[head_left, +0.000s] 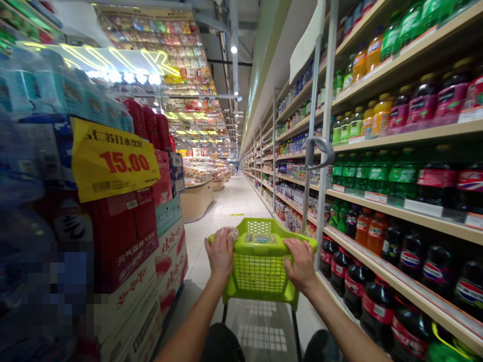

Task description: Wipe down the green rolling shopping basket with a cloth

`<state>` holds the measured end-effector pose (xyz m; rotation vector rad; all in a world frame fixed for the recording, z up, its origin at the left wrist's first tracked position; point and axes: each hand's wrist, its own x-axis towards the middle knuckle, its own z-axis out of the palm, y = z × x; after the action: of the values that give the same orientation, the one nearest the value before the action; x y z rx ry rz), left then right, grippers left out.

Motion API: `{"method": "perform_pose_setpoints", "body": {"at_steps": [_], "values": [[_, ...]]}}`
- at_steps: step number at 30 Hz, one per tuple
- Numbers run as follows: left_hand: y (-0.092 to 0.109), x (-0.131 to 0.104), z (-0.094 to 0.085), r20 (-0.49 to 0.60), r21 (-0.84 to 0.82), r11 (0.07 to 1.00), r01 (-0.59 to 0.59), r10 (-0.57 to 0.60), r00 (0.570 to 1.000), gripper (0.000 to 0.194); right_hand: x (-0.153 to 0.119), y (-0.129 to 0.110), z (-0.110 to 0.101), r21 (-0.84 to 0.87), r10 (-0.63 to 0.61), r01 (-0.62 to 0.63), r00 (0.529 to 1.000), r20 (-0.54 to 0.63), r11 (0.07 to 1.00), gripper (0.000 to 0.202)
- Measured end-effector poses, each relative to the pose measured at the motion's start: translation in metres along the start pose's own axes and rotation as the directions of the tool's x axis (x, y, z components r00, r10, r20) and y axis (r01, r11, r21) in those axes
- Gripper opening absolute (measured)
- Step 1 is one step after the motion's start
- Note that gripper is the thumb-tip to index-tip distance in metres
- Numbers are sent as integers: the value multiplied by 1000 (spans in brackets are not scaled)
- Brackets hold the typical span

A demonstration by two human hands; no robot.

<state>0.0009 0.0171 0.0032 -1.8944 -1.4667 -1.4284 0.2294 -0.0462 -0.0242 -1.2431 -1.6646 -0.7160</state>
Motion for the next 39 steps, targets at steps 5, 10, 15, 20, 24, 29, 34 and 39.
{"method": "perform_pose_setpoints", "body": {"at_steps": [5, 10, 15, 20, 24, 29, 34, 39], "values": [[57, -12, 12, 74, -76, 963, -260, 265, 961, 30, -1, 2, -3, 6, -21, 21, 1000, 21, 1000, 44], [36, -1, 0, 98, -24, 995, -97, 99, 990, 30, 0, 6, -6, 2, -36, 36, 999, 33, 999, 45], [30, 2, 0, 121, -36, 999, -37, 41, 992, 31, -3, 3, -2, 13, -3, 3, 1000, 12, 1000, 45], [90, -8, 14, 225, -160, 964, -210, 243, 944, 36, 11, -5, -6, 131, 64, -61, 998, -17, 990, 46], [90, -6, 5, 352, -154, 967, -205, 247, 903, 55, 42, -33, -2, 215, 65, -73, 997, 44, 974, 42], [42, -3, -15, 453, -87, 957, -278, 287, 844, 70, 62, -75, 18, 96, 63, -81, 981, 181, 992, 29], [18, -6, -19, 428, -65, 960, -274, 275, 861, 74, 46, -56, 16, 136, -170, 148, 972, 162, 980, 35], [2, -11, -19, 379, -50, 947, -317, 311, 871, 71, 24, 29, -8, -12, 48, -48, 997, 54, 999, 30]]}}
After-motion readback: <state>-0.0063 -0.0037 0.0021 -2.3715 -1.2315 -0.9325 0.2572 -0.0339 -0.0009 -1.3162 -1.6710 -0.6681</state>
